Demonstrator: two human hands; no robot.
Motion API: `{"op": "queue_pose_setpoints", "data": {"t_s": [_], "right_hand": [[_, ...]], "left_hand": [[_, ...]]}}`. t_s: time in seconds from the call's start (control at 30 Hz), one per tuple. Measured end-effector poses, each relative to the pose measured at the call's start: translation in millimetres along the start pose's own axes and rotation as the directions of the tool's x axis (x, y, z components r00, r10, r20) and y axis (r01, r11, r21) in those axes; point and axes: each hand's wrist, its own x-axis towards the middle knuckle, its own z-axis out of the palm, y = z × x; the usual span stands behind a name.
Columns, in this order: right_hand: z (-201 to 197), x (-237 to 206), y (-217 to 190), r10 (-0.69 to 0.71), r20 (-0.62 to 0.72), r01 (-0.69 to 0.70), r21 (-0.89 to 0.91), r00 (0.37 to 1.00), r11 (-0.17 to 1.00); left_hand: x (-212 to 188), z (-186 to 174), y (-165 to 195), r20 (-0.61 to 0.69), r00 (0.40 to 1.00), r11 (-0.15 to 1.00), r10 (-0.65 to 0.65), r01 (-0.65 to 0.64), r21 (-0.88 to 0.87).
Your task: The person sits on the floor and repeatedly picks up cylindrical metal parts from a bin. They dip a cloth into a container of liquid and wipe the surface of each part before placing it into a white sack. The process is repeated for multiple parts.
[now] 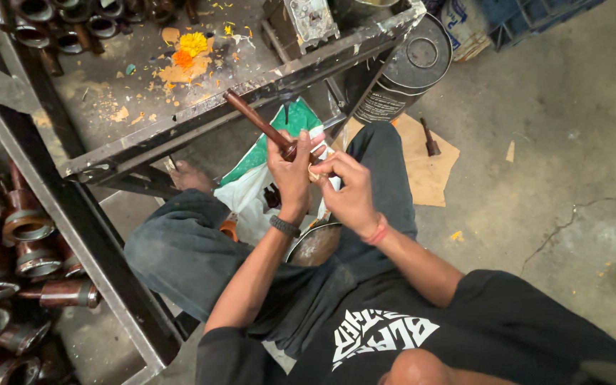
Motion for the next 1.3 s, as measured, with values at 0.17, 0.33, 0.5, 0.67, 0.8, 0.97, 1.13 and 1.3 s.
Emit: {"op": "queue_pose_setpoints", "data": {"t_s": [0.17, 0.33, 0.5, 0.67, 0.8, 0.97, 1.13, 1.3], "right_hand": [[5, 5, 11, 0.18, -0.196, -0.188, -0.026, 0.964, 0.982], [-8, 16, 31, 0.428, -0.081, -0.343, 0.474, 0.9, 0.811], [3, 2, 23, 0.443, 0.065, -0.397, 0.573, 0.894, 0.717], [7, -1, 5, 0.242, -0.019, -0.236, 0.15, 0.97, 0.96], [6, 3, -6, -0.111, 0.049, 0.114, -0.05, 0.993, 0.992], [3, 12, 4, 0.051, -0.005, -0.052, -0.077, 0.999, 0.996], [2, 11, 16, 0.141, -0.048, -0.142, -0.024, 0.989, 0.99], [4, 3, 11, -0.031, 0.043, 0.033, -0.042, 0.999, 0.999]], "left_hand": [[-2, 1, 9, 0.136, 0.974, 0.917, -0.179, 0.216, -0.334], [0, 0, 13, 0.284, 0.958, 1.0, -0.029, 0.028, 0.007], [0, -6, 12, 0.298, 0.936, 0.98, 0.187, -0.2, 0.015], [2, -2, 18, 0.218, 0.966, 0.989, 0.142, -0.127, -0.078], [5, 2, 18, 0.147, 0.988, 0.993, -0.041, 0.057, -0.107], [6, -3, 5, 0.178, 0.981, 0.996, 0.074, -0.063, -0.067], [7, -7, -7, 0.161, 0.985, 0.998, 0.064, -0.061, -0.021], [7, -7, -6, 0.135, 0.991, 1.0, -0.016, 0.019, -0.021]]}}
